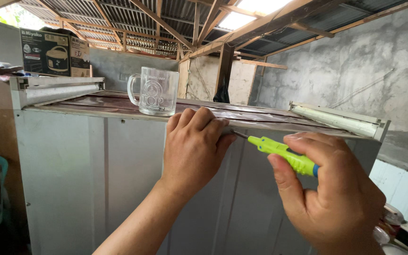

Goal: The person uses a screwdriver to tighten screws into the frame of a metal cabinet. They switch between two screwdrivers and work on different sides of the cabinet frame.

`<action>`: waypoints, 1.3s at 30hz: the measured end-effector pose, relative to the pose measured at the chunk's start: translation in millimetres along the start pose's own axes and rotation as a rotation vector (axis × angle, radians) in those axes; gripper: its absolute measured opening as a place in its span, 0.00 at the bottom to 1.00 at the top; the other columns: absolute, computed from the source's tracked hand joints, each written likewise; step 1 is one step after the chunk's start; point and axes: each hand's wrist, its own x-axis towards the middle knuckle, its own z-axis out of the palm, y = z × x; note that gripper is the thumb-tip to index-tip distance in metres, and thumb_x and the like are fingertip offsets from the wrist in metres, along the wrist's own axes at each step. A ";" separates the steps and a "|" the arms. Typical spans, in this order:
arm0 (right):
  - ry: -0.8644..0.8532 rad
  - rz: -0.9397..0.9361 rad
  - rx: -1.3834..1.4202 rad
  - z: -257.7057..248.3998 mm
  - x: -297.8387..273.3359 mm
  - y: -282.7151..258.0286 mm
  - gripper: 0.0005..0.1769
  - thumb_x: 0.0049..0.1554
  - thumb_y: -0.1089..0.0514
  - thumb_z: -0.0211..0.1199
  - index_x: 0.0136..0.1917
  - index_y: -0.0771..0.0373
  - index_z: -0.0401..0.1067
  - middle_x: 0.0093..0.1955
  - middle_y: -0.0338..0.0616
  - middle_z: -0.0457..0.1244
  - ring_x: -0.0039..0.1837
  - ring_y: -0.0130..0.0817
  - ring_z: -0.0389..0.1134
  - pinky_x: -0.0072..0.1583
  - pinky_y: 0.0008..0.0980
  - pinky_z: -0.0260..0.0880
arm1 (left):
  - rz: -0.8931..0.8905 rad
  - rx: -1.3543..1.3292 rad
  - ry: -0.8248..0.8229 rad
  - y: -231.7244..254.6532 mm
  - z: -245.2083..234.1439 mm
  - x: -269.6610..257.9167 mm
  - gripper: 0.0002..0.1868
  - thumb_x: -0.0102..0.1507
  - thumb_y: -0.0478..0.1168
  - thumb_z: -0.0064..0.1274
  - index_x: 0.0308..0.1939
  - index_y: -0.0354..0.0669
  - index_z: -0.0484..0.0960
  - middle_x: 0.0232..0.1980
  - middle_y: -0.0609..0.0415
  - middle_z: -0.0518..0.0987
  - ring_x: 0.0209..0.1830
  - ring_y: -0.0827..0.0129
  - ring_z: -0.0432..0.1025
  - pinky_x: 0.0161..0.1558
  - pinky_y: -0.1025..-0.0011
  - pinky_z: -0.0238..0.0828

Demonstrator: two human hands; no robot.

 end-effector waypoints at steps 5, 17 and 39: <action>0.020 0.009 0.011 0.8 3.2 -3.9 0.19 0.58 0.60 0.76 0.56 0.66 0.69 0.54 0.50 0.69 0.56 0.43 0.74 0.56 0.36 0.74 | -0.010 0.006 -0.013 0.5 -0.6 0.3 0.14 0.60 0.48 0.64 0.43 0.45 0.86 0.41 0.57 0.74 0.45 0.61 0.69 0.54 0.58 0.61; -0.411 0.253 -0.028 -14.0 24.2 -9.3 0.23 0.53 0.47 0.71 0.57 0.60 0.73 0.41 0.43 0.70 0.39 0.31 0.75 0.38 0.32 0.72 | -0.007 0.001 -0.003 0.6 -1.8 0.5 0.14 0.60 0.48 0.64 0.42 0.44 0.85 0.41 0.57 0.74 0.46 0.59 0.68 0.55 0.57 0.61; -0.843 0.610 -0.344 -23.9 67.7 -37.4 0.17 0.61 0.42 0.55 0.52 0.49 0.80 0.24 0.40 0.65 0.29 0.33 0.69 0.35 0.33 0.71 | -0.017 -0.014 0.034 -3.5 -4.1 -1.1 0.13 0.58 0.47 0.64 0.41 0.45 0.86 0.41 0.58 0.74 0.47 0.60 0.68 0.53 0.58 0.60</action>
